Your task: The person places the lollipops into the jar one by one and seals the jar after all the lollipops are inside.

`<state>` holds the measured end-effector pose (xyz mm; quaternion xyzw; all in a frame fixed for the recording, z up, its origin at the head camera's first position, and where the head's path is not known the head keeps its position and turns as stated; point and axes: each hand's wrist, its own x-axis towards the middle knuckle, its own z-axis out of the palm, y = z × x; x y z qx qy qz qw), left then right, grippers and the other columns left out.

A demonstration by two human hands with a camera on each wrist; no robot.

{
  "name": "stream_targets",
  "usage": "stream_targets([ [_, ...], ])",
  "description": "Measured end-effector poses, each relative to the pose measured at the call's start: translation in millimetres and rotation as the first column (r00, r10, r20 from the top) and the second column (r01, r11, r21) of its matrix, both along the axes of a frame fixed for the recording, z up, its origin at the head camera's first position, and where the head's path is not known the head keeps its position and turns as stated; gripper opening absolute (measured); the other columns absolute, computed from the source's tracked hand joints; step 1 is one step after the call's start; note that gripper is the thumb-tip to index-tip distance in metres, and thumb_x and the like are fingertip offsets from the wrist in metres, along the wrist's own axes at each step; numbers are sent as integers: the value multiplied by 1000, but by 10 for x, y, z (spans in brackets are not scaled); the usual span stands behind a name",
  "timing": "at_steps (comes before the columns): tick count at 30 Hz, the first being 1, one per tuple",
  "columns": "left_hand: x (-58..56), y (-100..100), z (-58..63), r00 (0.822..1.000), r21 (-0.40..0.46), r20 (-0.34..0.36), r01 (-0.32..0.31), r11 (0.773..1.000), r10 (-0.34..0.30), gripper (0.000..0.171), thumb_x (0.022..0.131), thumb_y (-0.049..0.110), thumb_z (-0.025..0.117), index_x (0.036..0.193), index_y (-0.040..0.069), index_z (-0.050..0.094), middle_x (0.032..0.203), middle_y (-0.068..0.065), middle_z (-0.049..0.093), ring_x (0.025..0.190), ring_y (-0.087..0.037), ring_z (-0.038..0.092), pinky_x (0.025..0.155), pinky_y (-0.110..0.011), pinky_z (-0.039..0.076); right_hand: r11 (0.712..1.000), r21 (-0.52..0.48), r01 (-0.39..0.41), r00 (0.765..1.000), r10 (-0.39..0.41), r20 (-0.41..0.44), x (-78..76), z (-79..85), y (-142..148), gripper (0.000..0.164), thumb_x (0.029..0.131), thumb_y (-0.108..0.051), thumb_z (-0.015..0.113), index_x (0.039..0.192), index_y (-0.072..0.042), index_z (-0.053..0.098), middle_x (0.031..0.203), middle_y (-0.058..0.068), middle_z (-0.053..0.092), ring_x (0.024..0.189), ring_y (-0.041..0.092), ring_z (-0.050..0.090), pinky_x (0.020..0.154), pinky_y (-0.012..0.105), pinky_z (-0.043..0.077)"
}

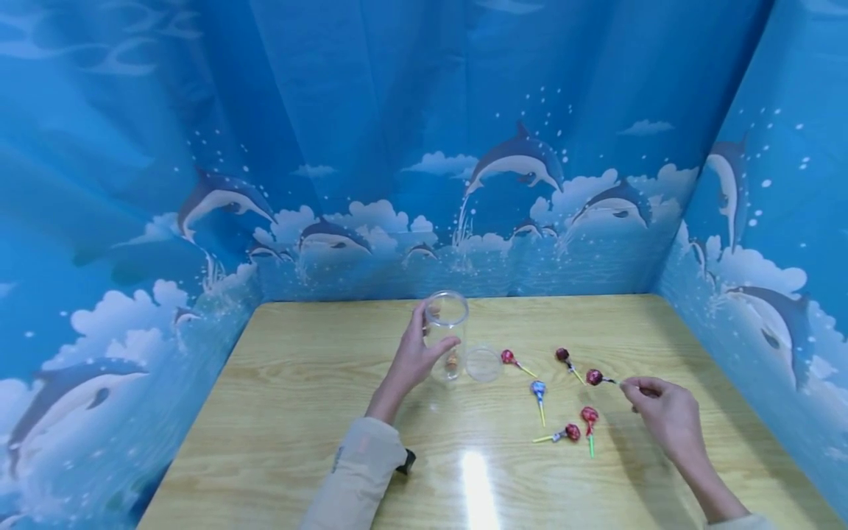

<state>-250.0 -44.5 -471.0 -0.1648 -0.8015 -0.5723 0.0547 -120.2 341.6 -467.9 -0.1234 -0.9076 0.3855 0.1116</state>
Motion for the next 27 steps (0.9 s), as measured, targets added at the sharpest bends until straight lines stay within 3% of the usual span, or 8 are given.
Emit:
stream_targets([
  [8, -1, -1, 7, 1000, -10, -19, -4, 1000, 4, 91, 90, 20, 82, 161, 11, 26, 153, -22, 46, 142, -39, 45, 115, -53, 41, 994, -110, 25, 997, -32, -65, -111, 234, -80, 44, 100, -33, 70, 120, 6, 71, 72, -6, 71, 59, 9, 61, 41, 28, 43],
  [15, -2, -13, 39, 1000, -21, -23, 8, 1000, -8, 92, 90, 20, 83, 161, 11, 25, 152, -23, 46, 140, -38, 46, 115, -53, 42, 991, -131, 7, 994, -21, -106, -220, 412, -228, 48, 100, -39, 70, 121, 4, 72, 74, -3, 74, 62, 9, 62, 43, 27, 41],
  [27, -2, -19, 55, 1000, -55, -18, -3, 998, 2, 91, 90, 24, 83, 161, 12, 27, 151, -20, 49, 139, -35, 48, 113, -50, 44, 981, -189, -43, 983, 8, -183, -386, 567, -448, 46, 98, -40, 73, 117, 2, 74, 74, -4, 75, 61, 8, 62, 43, 23, 42],
])
